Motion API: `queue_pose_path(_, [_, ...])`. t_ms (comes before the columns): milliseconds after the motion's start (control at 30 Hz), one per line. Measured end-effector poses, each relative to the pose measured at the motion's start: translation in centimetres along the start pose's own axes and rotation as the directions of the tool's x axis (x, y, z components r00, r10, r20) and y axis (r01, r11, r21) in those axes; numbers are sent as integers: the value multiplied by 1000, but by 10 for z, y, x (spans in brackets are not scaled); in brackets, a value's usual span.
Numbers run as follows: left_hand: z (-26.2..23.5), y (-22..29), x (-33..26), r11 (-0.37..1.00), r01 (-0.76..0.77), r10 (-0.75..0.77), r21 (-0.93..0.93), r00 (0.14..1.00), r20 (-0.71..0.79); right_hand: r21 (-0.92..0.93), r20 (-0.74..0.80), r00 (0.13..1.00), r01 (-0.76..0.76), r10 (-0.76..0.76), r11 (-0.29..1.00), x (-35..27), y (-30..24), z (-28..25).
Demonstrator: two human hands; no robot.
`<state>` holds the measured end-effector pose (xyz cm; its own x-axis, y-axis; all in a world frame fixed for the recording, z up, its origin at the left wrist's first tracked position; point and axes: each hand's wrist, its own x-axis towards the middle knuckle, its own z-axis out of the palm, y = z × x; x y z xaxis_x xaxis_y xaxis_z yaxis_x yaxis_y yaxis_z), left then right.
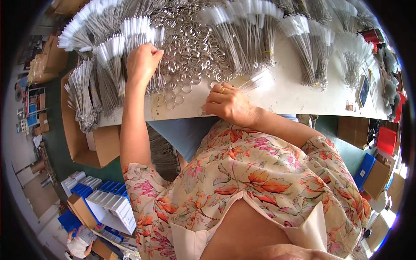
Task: Assembling laboratory brushes by attaching metal rings to the handles.
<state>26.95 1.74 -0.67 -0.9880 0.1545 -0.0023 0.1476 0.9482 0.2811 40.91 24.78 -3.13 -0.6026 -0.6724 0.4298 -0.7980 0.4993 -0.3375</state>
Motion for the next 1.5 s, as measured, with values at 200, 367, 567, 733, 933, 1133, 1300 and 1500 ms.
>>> queue_pose_path(200, [2,18,-9,971,2,0,240,1000,-9,37,-326,912,-252,250,967,29,71,-37])
queue_pose_path(367, [-7,22,-14,968,82,-70,238,996,-56,-75,15,713,-698,701,712,58,130,-50])
queue_pose_path(567, [-34,14,-17,474,-151,-267,-867,914,-306,219,-31,704,-687,709,692,56,148,-57])
queue_pose_path(733, [-68,-125,-6,900,205,-357,-385,854,-378,788,-223,522,-401,823,468,48,133,-134])
queue_pose_path(933, [-38,-240,-29,966,249,-253,-64,966,-49,445,-473,369,-684,800,578,-46,138,-211])
queue_pose_path(1133, [-40,-230,-26,877,339,-358,-340,934,5,72,-415,356,-905,837,420,-103,138,-184])
queue_pose_path(1300, [-49,-213,-24,814,474,-493,-336,870,34,-87,-378,426,-900,822,427,-86,141,-164])
queue_pose_path(1500, [-70,-195,-29,963,208,-262,-171,866,-425,-270,-424,506,-862,751,429,-84,147,-164])
